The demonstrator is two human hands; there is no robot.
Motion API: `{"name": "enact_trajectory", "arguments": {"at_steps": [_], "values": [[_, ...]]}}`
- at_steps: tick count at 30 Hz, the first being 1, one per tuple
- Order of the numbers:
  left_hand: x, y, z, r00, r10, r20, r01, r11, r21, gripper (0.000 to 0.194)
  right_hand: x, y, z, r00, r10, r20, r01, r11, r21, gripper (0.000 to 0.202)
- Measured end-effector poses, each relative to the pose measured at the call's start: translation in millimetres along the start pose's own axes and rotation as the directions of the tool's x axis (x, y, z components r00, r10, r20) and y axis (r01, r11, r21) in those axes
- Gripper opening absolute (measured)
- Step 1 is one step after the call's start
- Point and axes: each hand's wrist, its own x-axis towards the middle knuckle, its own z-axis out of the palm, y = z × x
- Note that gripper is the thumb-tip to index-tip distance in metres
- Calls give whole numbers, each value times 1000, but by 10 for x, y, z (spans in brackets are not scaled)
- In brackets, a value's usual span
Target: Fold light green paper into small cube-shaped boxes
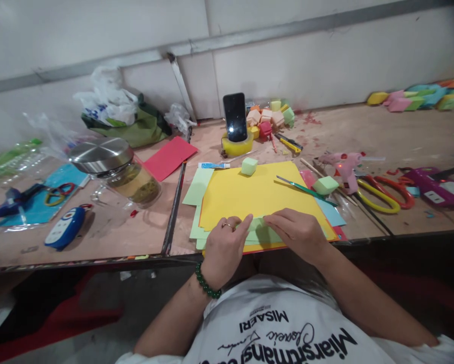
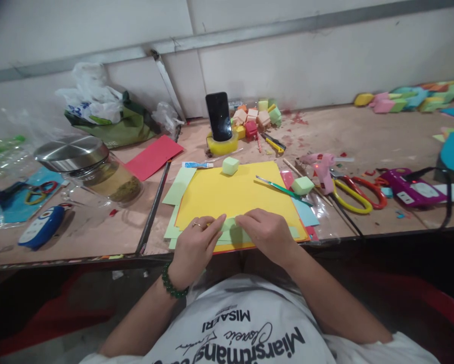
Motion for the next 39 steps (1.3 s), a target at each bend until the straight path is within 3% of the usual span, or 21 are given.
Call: {"name": "enact_trajectory", "arguments": {"at_steps": [5, 11, 16, 23, 26, 30, 34, 39], "values": [[-10, 13, -11, 999, 19, -32, -18, 1000, 6, 32, -15, -34, 10, 1000, -25, -1, 25, 998, 50, 20], [-9, 41, -19, 997, 21, -80, -21, 1000, -8, 21, -24, 23, 41, 998, 55, 38, -53, 998, -39, 27], [-54, 15, 26, 990, 80, -116, -79, 997, 12, 31, -5, 16, 32, 994, 92, 51, -92, 996, 3, 25], [-86, 13, 46, 972, 57, -228, -51, 998, 33, 40, -40, -50, -46, 994, -40, -103, 60, 977, 206, 13], [-105, 12, 51, 966, 66, -251, -57, 997, 43, 44, -64, -61, -42, 995, -54, -81, 70, 975, 209, 13], [-114, 7, 49, 973, 54, -223, -47, 998, 37, 36, -70, -58, -22, 996, -90, -4, 89, 983, 160, 19], [-83, 3, 10, 992, 35, -120, -44, 997, -67, 20, -67, -41, -34, 992, -105, 62, 97, 987, 125, 23], [-73, -18, -30, 997, -23, -71, 7, 976, -216, 19, -76, -3, -56, 993, -43, 109, 17, 972, 233, 18]]}}
